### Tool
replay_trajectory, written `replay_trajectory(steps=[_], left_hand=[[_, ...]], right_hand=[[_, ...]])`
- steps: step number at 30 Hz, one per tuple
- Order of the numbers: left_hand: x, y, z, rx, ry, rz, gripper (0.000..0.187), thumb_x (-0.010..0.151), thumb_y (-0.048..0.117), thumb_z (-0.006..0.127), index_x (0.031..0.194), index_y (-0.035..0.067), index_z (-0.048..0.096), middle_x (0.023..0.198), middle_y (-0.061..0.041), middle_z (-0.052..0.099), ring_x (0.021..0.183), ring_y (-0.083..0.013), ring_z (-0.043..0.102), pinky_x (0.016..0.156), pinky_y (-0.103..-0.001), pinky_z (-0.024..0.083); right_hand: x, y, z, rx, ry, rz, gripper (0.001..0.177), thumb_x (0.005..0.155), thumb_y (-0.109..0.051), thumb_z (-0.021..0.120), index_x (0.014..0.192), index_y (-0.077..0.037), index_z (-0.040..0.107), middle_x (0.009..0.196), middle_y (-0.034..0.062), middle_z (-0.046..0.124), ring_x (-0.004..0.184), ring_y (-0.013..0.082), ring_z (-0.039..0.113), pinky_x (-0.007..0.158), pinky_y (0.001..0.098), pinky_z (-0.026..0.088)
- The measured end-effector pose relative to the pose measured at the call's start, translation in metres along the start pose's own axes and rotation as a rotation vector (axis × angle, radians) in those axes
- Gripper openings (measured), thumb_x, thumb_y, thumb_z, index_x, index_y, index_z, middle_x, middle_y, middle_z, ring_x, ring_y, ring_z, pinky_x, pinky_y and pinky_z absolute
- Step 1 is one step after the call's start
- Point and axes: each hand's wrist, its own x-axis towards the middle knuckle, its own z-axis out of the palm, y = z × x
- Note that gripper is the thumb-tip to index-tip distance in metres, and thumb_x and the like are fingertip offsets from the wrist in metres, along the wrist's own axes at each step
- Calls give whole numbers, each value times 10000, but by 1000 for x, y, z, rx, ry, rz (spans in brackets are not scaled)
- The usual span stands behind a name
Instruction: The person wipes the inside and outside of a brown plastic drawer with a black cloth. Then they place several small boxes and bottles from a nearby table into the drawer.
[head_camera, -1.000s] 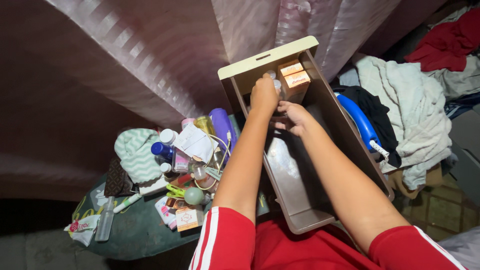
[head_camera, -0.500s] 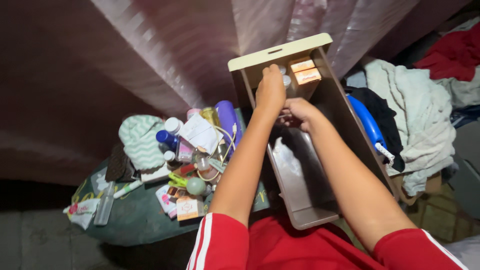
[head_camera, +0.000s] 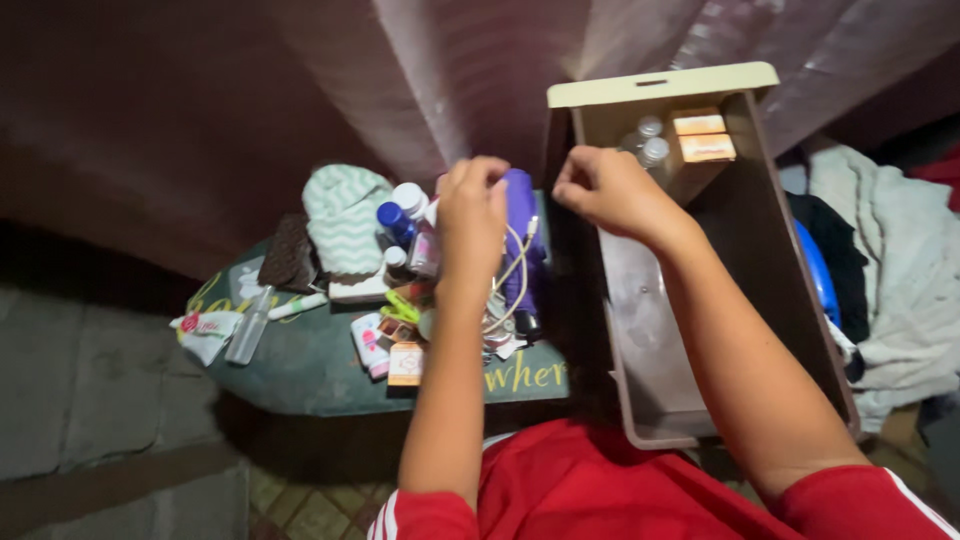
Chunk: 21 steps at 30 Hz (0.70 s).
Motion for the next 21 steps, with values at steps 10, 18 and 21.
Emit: replay_trajectory(steps=[10, 18, 21], left_hand=[[-72, -15, -59, 456, -214, -339, 509, 676, 214, 894, 1077, 91, 606, 1069, -136, 636, 1021, -357, 617, 847, -468, 496], [-95, -28, -53, 415, -163, -317, 558, 686, 153, 868, 1147, 80, 561, 1089, -158, 625, 1022, -384, 637, 869, -482, 504], [-97, -34, -54, 331, -148, -332, 500, 726, 116, 827, 1143, 61, 556, 1089, -179, 619, 1009, -404, 639, 860, -488, 507]], right_hand=[[8, -76, 57, -196, -300, -198, 470, 761, -118, 780, 1214, -83, 657, 1032, 172, 737, 932, 336, 721, 806, 437, 562], [33, -69, 98, -335, -18, -556, 787, 684, 80, 653, 1446, -95, 558, 1463, 163, 565, 1236, 421, 573, 996, 479, 499], [47, -65, 109, -369, -23, -628, 722, 683, 43, 698, 1386, -82, 587, 1465, 179, 551, 1265, 456, 528, 1012, 497, 472]])
